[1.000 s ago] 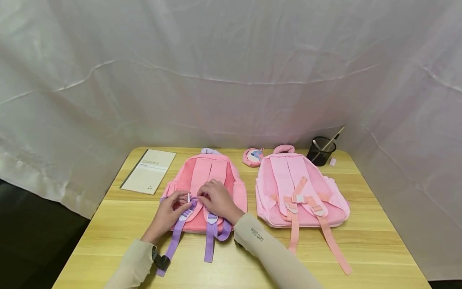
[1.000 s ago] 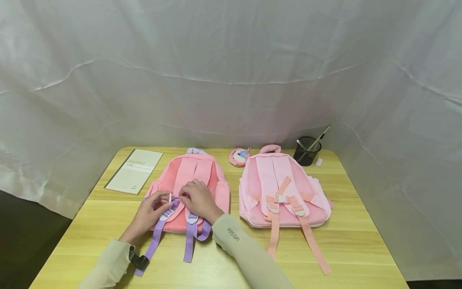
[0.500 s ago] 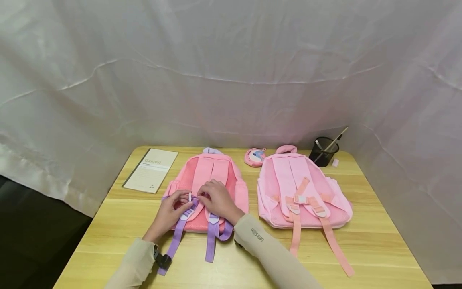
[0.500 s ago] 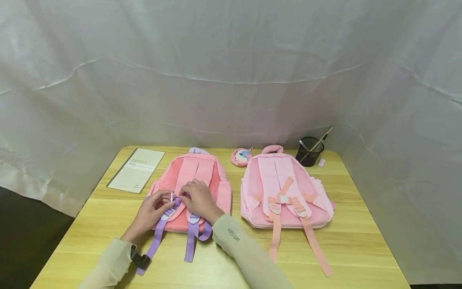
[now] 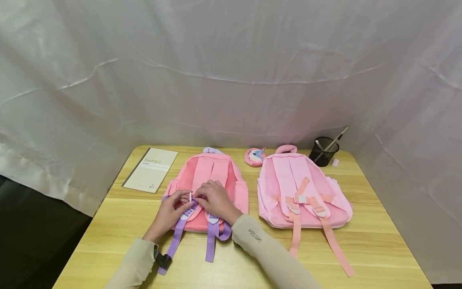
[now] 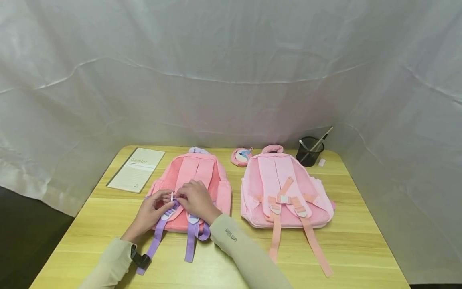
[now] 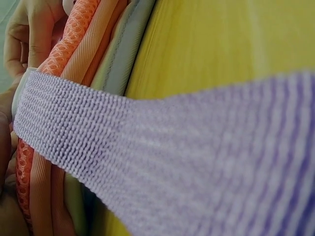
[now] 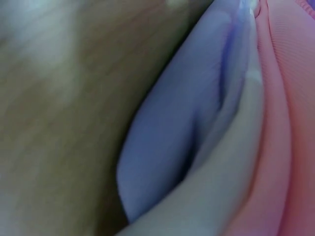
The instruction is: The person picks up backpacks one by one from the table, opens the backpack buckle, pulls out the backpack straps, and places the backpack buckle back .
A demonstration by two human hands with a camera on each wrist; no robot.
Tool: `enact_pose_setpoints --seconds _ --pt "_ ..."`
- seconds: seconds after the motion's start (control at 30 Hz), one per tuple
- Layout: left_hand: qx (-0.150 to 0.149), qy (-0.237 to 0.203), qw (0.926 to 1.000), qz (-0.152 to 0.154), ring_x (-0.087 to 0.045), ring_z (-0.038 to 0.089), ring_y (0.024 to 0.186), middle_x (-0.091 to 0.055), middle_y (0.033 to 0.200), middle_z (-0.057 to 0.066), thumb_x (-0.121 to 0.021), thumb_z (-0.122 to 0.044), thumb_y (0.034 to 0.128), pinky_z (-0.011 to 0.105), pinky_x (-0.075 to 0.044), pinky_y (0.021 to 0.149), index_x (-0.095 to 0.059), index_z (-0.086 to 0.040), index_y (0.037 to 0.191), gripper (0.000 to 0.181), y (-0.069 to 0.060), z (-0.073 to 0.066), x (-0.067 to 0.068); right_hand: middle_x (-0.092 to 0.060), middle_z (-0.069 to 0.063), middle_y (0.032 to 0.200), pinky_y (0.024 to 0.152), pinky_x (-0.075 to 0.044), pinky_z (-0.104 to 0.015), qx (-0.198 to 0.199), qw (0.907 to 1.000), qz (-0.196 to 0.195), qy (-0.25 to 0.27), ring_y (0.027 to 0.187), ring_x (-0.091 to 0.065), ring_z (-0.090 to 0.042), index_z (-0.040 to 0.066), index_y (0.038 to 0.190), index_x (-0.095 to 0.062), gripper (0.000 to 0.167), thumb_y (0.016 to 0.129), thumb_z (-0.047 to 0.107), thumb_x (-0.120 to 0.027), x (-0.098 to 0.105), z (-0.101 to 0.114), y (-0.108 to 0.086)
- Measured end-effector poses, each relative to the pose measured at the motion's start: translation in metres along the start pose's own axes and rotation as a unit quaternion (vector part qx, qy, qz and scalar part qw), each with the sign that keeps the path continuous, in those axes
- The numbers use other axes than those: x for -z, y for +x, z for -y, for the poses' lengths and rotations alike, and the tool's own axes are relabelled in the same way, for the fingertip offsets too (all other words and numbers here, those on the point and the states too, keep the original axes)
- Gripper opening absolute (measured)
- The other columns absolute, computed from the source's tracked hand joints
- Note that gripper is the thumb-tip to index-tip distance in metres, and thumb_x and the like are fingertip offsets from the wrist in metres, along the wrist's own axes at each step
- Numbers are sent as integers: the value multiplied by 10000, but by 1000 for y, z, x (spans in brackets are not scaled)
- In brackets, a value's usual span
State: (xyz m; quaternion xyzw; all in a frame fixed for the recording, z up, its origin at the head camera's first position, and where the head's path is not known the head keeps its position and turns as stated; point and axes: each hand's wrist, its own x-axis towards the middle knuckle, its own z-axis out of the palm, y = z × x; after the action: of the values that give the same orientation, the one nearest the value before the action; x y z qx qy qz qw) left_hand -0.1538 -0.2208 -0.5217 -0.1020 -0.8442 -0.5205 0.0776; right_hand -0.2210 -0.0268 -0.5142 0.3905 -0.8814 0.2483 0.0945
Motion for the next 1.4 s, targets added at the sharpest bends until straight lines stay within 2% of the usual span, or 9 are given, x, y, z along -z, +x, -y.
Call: enact_pose_setpoints --seconds 0.17,0.4,0.73,0.97,1.17,1.4 --pt "-81 16 9999 -70 -673 126 919 -748 1009 163 -731 -6 936 202 -548 815 -658 39 1224 301 -2 -10 1 -733 110 969 890 -441 -310 -9 10000 -24 2 939 -592 -109 250 994 -787 62 952 279 -752 -1 1 0" --pt "-58 20 10000 -41 -672 142 931 -748 1022 162 -720 -12 946 203 -546 827 -645 61 1249 321 -2 -5 -1 -730 113 942 866 -418 -318 -218 9996 -203 -18 945 -570 -109 253 996 -800 110 895 297 -810 -4 -7 -2" --pt "34 15 10000 -25 -664 91 926 -751 1026 158 -723 -26 948 210 -549 832 -643 60 1257 330 -1 -5 0 -747 107 957 884 -433 -324 -120 9995 -4 -298 956 -597 -117 258 962 -807 55 931 285 -771 -1 -2 1" --pt "-14 90 10000 -30 -666 79 925 -753 1028 152 -725 -31 948 207 -549 832 -646 50 1256 328 -1 -5 1 -748 100 970 912 -433 -335 -149 9997 62 -176 988 -600 -125 254 988 -811 69 929 270 -778 0 1 3" --pt "-61 2 10000 1 -660 70 923 -749 1027 156 -721 -31 951 205 -548 826 -642 57 1263 334 -2 -4 0 -754 101 981 920 -423 -335 -306 9995 -99 -47 1024 -586 -122 253 1004 -810 126 881 275 -824 -1 -3 0" --pt "-71 -43 10000 -7 -661 96 921 -745 1030 179 -715 -32 956 202 -541 811 -638 66 1266 335 -2 -6 1 -760 105 932 891 -431 -328 -268 9993 -235 -148 987 -605 -124 252 938 -812 61 877 247 -817 -1 -4 -1"
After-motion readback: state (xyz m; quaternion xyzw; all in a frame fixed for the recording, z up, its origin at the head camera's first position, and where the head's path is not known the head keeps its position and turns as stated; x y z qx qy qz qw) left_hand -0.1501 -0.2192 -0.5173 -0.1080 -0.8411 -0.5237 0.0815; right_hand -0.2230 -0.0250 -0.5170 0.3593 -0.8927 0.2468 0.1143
